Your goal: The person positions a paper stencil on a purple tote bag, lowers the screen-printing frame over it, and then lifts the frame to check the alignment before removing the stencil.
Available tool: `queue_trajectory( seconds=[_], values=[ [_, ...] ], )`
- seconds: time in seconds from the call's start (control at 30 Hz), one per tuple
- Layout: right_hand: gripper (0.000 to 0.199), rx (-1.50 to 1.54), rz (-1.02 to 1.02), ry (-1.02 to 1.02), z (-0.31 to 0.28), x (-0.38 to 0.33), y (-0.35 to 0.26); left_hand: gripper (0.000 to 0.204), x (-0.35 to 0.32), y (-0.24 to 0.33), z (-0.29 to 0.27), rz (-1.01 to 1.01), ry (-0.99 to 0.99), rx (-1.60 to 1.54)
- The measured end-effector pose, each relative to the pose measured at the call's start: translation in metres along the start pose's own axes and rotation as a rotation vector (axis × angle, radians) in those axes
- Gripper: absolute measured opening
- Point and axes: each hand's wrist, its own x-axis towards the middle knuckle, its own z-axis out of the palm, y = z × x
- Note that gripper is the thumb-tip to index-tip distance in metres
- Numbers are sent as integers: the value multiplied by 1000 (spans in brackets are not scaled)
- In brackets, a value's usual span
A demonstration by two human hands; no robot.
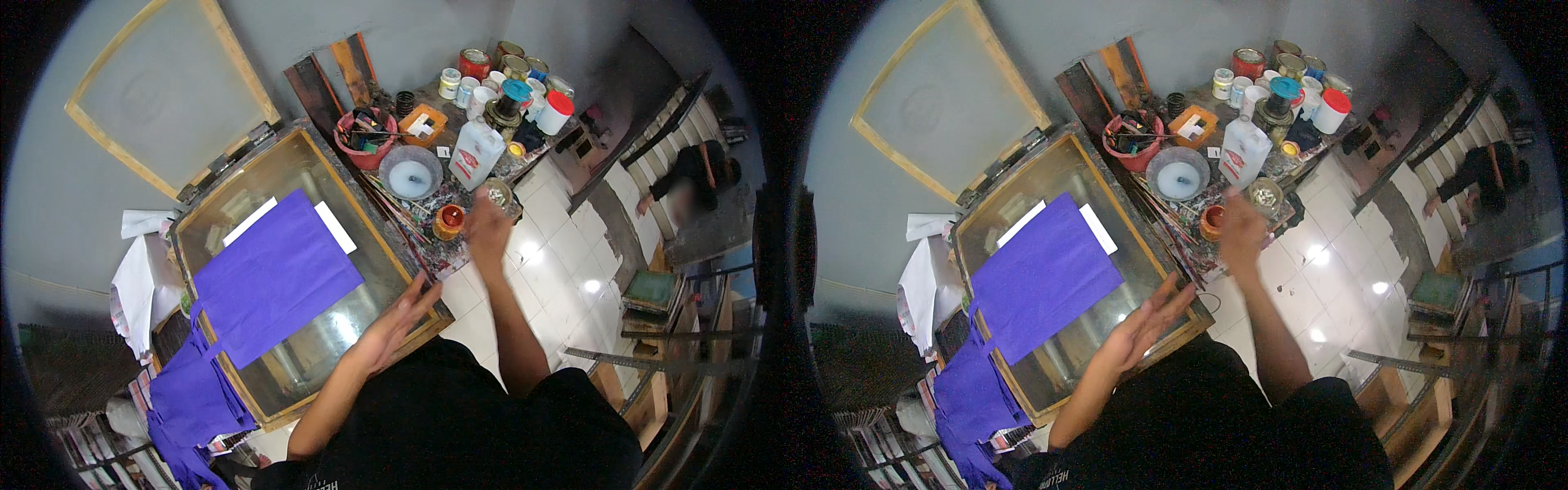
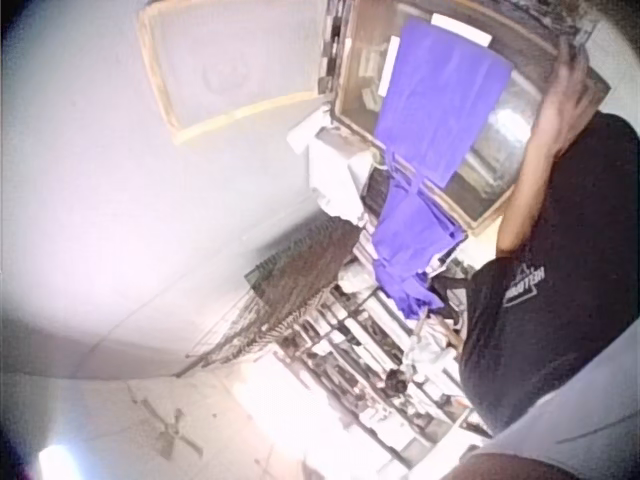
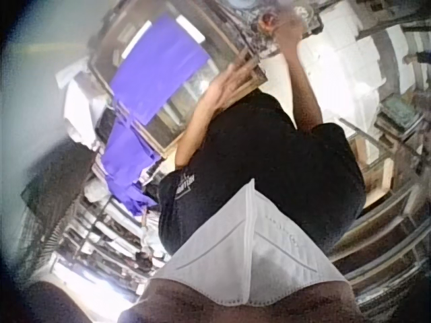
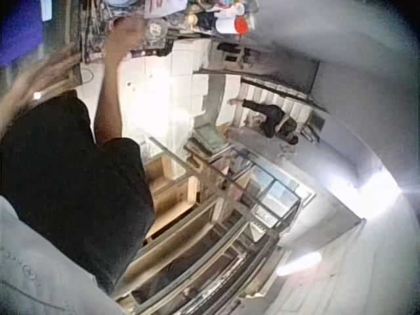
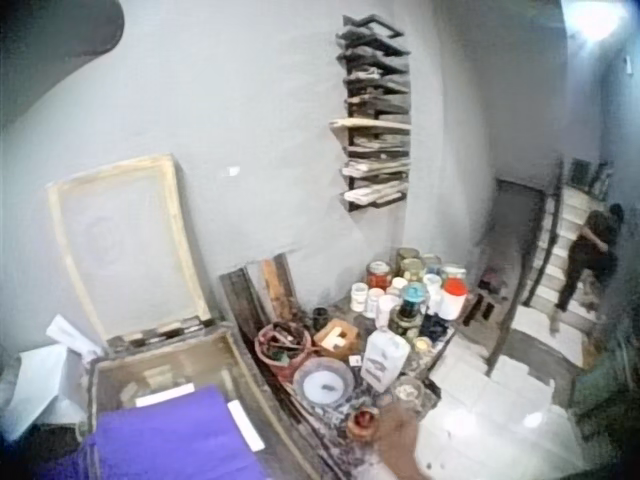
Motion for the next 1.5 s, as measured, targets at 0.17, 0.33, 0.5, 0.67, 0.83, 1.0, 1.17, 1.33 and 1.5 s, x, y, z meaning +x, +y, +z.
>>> queue_trajectory(
  seconds=[0.17, 0.33, 0.5, 0.67, 0.83, 1.0, 1.17, 1.33, 1.5],
  values=[
    [43, -586, -92, -101, -35, 98, 65, 82, -51, 4, -21, 53, 186, 92],
    [46, -463, -196, -156, -22, 103, 110, 80, -87, 7, -32, 160, 359, 54],
    [39, -162, -124, -110, -35, 78, 72, 78, -125, 16, -41, 282, 582, 109],
    [32, -11, -165, -142, -39, 46, 10, 65, -137, 44, -50, 280, 914, 462],
    [35, -74, -206, -349, -4, 12, -18, 57, -118, 54, -70, 345, 1004, 610],
    [27, 37, -73, -564, 38, -27, -22, 49, -97, 61, -73, 301, 1020, 893],
    [22, -159, -193, -720, 90, -35, -42, 46, -102, 66, -65, 281, 1060, 945],
    [19, -232, -390, -832, 173, -25, -54, 38, -141, 31, -87, 510, 1268, 1192],
    [23, -556, -671, -811, 275, -7, -24, 36, -198, -1, -103, 442, 1523, 1337]
  ],
)
